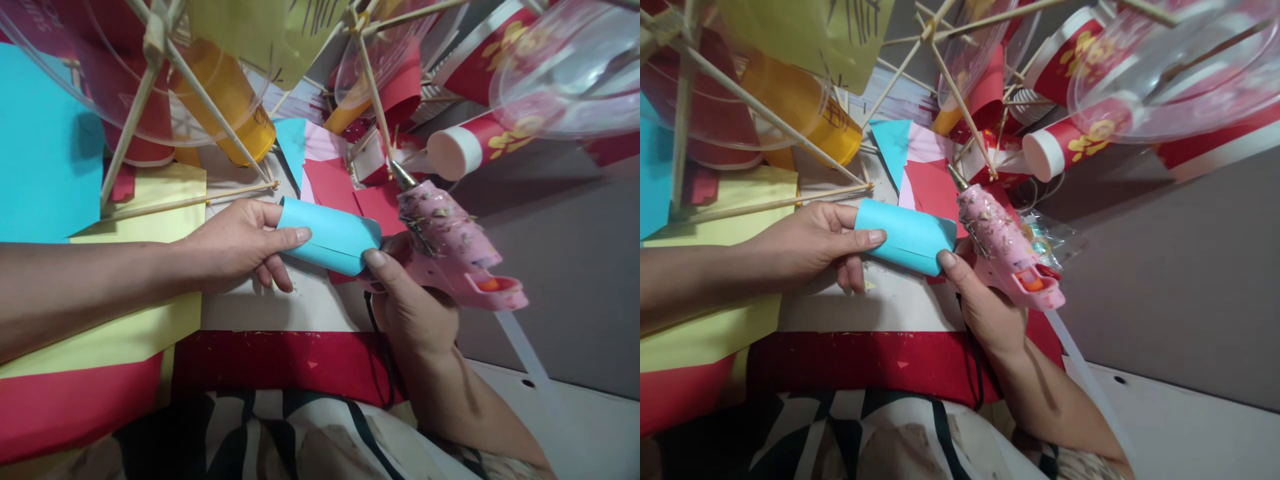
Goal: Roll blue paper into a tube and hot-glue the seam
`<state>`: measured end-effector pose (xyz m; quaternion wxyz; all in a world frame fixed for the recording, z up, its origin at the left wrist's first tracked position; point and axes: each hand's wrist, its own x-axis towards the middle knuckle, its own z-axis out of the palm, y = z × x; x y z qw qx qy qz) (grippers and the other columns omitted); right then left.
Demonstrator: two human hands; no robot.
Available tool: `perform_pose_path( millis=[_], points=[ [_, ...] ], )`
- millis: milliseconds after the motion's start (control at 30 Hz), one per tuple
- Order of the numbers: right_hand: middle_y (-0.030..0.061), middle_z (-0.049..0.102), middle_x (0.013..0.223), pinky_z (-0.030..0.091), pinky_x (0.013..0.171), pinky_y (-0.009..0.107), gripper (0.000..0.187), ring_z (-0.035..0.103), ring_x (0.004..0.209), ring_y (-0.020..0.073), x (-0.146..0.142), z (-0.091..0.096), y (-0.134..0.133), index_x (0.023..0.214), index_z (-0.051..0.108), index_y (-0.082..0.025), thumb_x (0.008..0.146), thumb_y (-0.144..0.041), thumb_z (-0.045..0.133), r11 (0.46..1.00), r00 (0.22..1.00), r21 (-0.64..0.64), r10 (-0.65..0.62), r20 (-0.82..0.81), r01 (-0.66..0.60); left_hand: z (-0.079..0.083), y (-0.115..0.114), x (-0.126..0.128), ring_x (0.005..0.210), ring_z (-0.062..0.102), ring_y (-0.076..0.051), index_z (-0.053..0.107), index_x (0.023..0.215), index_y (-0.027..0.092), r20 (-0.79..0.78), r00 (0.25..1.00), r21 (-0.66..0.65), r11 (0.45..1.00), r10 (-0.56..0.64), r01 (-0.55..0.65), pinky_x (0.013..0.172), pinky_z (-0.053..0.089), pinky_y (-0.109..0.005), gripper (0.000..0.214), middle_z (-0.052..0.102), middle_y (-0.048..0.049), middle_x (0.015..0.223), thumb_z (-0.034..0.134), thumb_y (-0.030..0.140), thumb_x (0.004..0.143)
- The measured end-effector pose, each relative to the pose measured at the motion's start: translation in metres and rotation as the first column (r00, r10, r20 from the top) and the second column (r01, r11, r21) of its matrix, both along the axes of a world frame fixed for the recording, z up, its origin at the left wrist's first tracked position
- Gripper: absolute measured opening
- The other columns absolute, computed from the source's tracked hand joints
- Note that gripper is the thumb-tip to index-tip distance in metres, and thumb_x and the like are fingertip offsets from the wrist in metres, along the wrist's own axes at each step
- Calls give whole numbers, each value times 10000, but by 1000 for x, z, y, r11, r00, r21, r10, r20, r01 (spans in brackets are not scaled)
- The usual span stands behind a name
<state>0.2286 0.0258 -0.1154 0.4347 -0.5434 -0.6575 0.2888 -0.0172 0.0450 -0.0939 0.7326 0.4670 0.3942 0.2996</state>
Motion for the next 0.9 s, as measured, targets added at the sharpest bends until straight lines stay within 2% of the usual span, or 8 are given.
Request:
perform_pose_path(
  millis=[200, 400, 667, 900],
  points=[
    [17, 615, 918, 493, 965, 434, 239, 603, 960, 224, 2, -3, -3, 919, 564, -277, 833, -447, 707, 998, 999, 48, -35, 26, 33, 1, 1, 1, 400, 601, -88, 693, 877, 143, 19, 1000, -28, 999, -14, 14, 412, 414, -136, 122, 658, 5, 475, 621, 235, 909],
    [20, 606, 918, 485, 975, 450, 181, 592, 1060, 249, 6, -2, -8, 848, 572, -268, 839, -392, 703, 1000, 1000, 24, 8, 27, -8, 1, -2, 2, 398, 590, -101, 690, 960, 130, 41, 999, -43, 999, -8, 9, 411, 416, -161, 136, 645, 16, 466, 596, 212, 905],
    [25, 614, 951, 475, 1015, 469, 203, 585, 1111, 259, 8, -3, -7, 881, 578, -276, 821, -402, 724, 999, 999, 41, 15, 32, -17, 1, 0, 2, 381, 594, -80, 644, 768, 145, 59, 998, -64, 998, 4, 0, 403, 419, -133, 164, 645, 22, 462, 619, 212, 915],
    [25, 615, 953, 476, 1011, 469, 194, 586, 1118, 258, 8, -4, -7, 906, 585, -277, 832, -404, 712, 999, 999, 33, 32, 25, -33, -3, 0, 1, 399, 606, -86, 671, 820, 144, 98, 995, -70, 998, 5, 2, 407, 434, -138, 123, 652, 18, 480, 628, 222, 904]
  ],
)
